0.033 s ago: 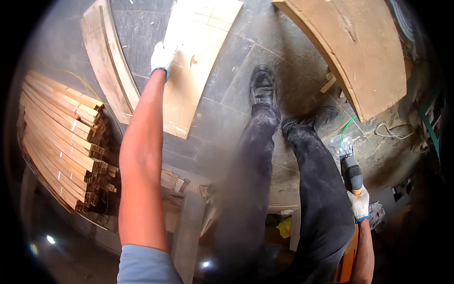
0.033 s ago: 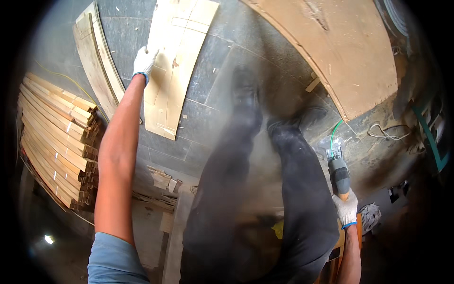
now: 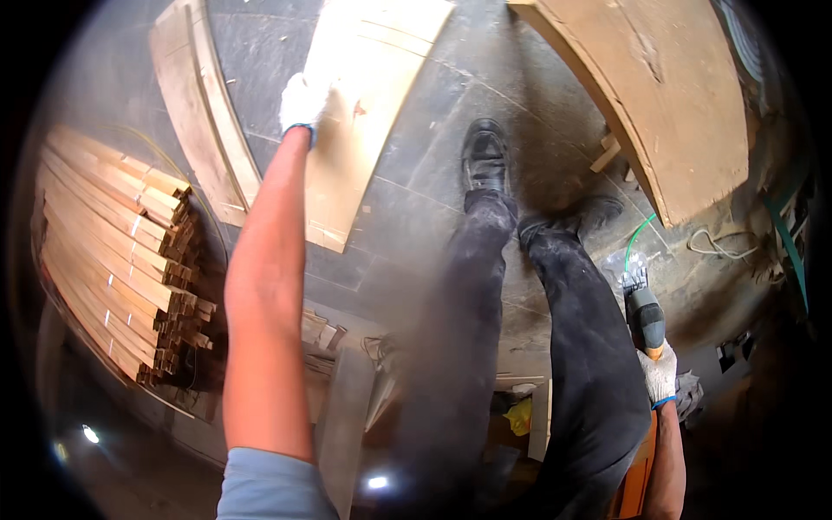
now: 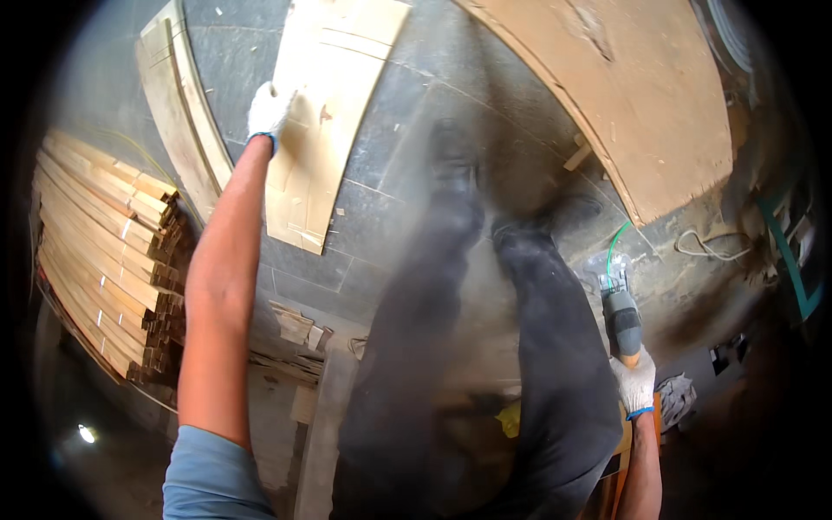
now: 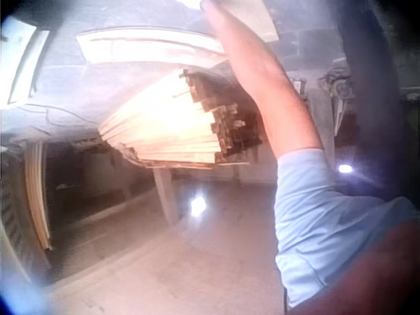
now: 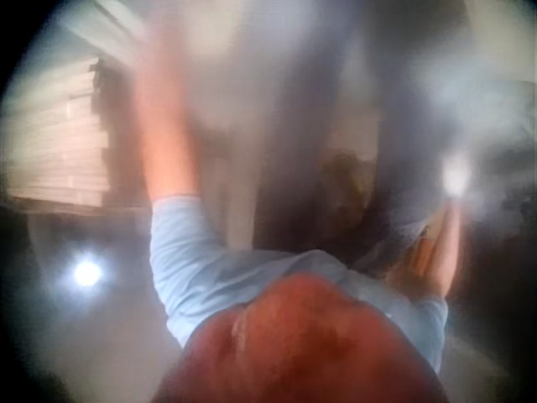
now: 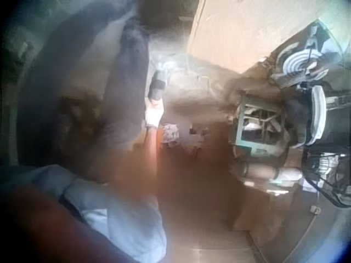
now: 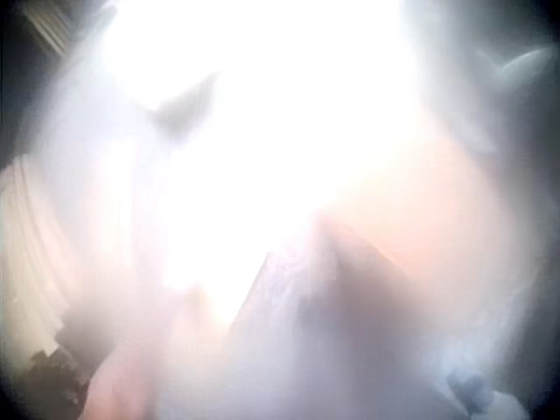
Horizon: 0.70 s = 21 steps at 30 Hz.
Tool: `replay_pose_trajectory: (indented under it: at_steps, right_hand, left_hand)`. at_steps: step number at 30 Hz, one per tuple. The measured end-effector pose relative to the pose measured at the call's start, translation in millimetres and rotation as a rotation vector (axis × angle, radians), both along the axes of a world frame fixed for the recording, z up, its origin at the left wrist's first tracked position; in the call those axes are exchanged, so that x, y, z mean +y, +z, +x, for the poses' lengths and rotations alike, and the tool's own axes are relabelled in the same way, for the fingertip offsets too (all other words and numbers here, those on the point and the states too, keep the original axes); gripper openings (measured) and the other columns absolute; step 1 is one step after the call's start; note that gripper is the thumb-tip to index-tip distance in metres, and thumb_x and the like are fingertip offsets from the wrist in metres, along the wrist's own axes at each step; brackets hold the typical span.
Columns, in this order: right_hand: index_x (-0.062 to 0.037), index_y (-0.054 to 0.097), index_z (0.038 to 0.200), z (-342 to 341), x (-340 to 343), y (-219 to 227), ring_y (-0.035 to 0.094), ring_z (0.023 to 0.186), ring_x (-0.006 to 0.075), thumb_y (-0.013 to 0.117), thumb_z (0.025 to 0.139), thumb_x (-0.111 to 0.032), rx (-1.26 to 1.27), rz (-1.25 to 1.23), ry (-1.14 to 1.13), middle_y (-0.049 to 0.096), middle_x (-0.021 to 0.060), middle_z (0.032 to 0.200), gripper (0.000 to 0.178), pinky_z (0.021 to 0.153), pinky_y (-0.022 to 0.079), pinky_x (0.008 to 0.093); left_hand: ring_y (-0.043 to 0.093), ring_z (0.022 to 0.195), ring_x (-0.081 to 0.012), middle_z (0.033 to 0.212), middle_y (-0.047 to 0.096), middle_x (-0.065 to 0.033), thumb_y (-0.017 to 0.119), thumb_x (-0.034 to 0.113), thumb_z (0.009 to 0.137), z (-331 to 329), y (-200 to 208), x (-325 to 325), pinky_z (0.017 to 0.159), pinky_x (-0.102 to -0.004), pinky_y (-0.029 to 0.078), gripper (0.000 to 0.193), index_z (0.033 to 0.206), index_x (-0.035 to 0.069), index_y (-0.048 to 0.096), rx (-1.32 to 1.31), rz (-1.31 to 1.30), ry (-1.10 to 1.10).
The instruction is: The person uses a jigsaw to cut a rectangular piece of wood on the floor. They hold the wood steady with their left hand and foot, guide the jigsaw along the edge with their right hand, and then move the cut piece aside. This process is repeated with several other pieces of wood.
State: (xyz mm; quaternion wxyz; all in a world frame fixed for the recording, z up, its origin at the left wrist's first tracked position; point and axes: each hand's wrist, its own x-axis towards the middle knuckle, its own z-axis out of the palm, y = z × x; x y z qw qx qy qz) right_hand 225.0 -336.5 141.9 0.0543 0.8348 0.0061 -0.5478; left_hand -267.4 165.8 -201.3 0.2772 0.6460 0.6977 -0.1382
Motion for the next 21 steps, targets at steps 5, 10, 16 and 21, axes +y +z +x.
replay_pose_trajectory:
  at_steps: [5,10,16,21]
  right_hand:
    - [0.0005,0.066,0.112,0.6,10.6,0.4,0.063,0.085,0.0113,0.076,0.082,-0.006,0.028,0.062,-0.02,0.07,0.0024,0.096,0.033,0.077,0.051,0.028]
    - [-0.0029,0.065,0.105,3.8,46.7,-9.3,0.056,0.067,0.0072,0.072,0.084,-0.002,0.027,0.14,-0.012,0.063,-0.0017,0.083,0.022,0.06,0.047,0.0254]
    - [-0.0041,0.063,0.098,11.3,76.1,-4.4,0.057,0.061,0.0089,0.073,0.083,-0.005,-0.08,0.148,0.079,0.063,-0.0001,0.076,0.018,0.056,0.045,0.0266]
    - [-0.0026,0.066,0.101,9.9,80.1,3.2,0.059,0.067,0.0087,0.078,0.081,-0.007,-0.068,0.178,0.055,0.066,0.0017,0.08,0.024,0.06,0.048,0.0268]
  left_hand:
    - [0.073,0.098,-0.0404,0.104,0.075,-0.0219,0.06,0.034,0.091,15.4,-13.9,-33.9,0.086,-0.0488,0.058,0.034,0.098,0.006,0.079,-0.049,-0.161,-0.443]
    - [0.071,0.098,-0.0427,0.108,0.073,-0.0252,0.062,0.042,0.089,28.4,-26.2,-68.2,0.09,-0.0498,0.055,0.042,0.1,0.004,0.075,0.083,-0.128,0.011]
    - [0.065,0.113,-0.042,0.117,0.069,-0.0253,0.067,0.045,0.09,45.2,41.3,-80.6,0.097,-0.0472,0.05,0.046,0.11,0.003,0.067,-0.05,-0.173,0.037]
    - [0.065,0.105,-0.0415,0.112,0.07,-0.0228,0.063,0.041,0.096,11.3,78.8,-113.6,0.092,-0.0465,0.051,0.04,0.108,0.003,0.068,-0.27,-0.357,-0.122]
